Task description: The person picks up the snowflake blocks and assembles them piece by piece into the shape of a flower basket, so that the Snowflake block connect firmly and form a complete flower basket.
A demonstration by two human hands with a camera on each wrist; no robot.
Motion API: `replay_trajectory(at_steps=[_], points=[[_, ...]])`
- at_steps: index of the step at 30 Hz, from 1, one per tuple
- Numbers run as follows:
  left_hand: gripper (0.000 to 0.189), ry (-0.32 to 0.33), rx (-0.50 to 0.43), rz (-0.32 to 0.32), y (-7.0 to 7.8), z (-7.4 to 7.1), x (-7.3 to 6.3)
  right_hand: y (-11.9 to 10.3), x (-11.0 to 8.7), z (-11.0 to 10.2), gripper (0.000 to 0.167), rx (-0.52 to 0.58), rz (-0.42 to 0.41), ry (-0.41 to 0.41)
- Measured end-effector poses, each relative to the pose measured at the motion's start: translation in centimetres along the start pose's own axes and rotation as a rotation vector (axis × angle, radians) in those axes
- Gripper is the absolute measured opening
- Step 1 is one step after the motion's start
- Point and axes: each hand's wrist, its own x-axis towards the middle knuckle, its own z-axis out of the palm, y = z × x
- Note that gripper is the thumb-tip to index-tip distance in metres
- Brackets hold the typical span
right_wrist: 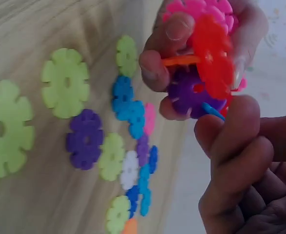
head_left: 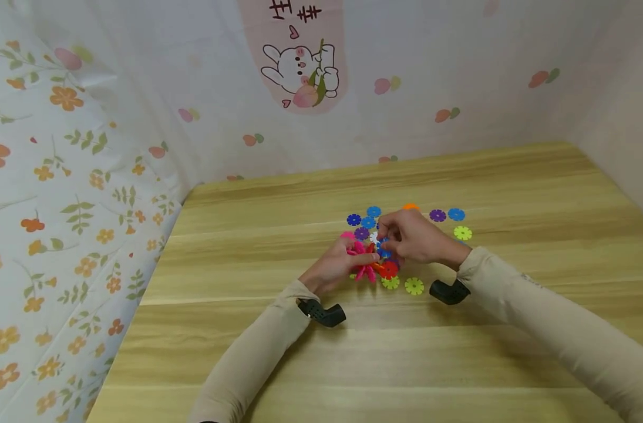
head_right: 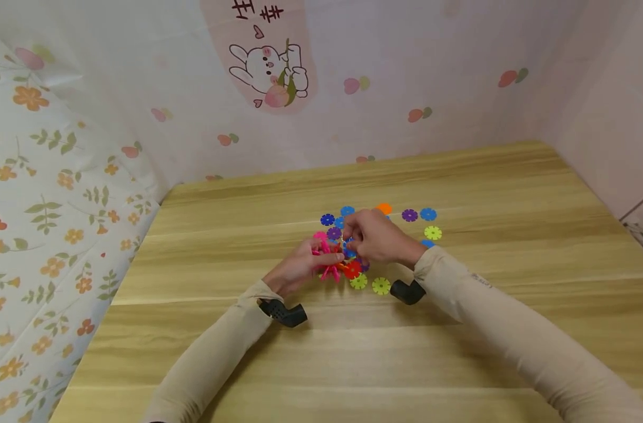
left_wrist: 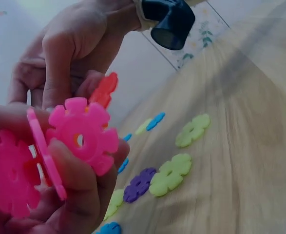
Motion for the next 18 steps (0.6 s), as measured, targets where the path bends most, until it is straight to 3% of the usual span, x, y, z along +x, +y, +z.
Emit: replay_trajectory(at_steps=[7,14,18], points=[[0.023,0.003,0.034,-0.036,0.0,0.3,-0.4,0.7,-0.2,0.0,0.012,0.089,0.016,-0.051],[0.011,-0.050,-0.007,-0.013,0.7,-0.4,-1.4,-0.9,-1.3,0.5,0.007,0.090,-0.043,0.047],[0.007,-0.072,0.040,0.013,1.6,-0.9,-1.8,-2.1,-2.0,0.1,0.002,0.072,-0.062,0.109]])
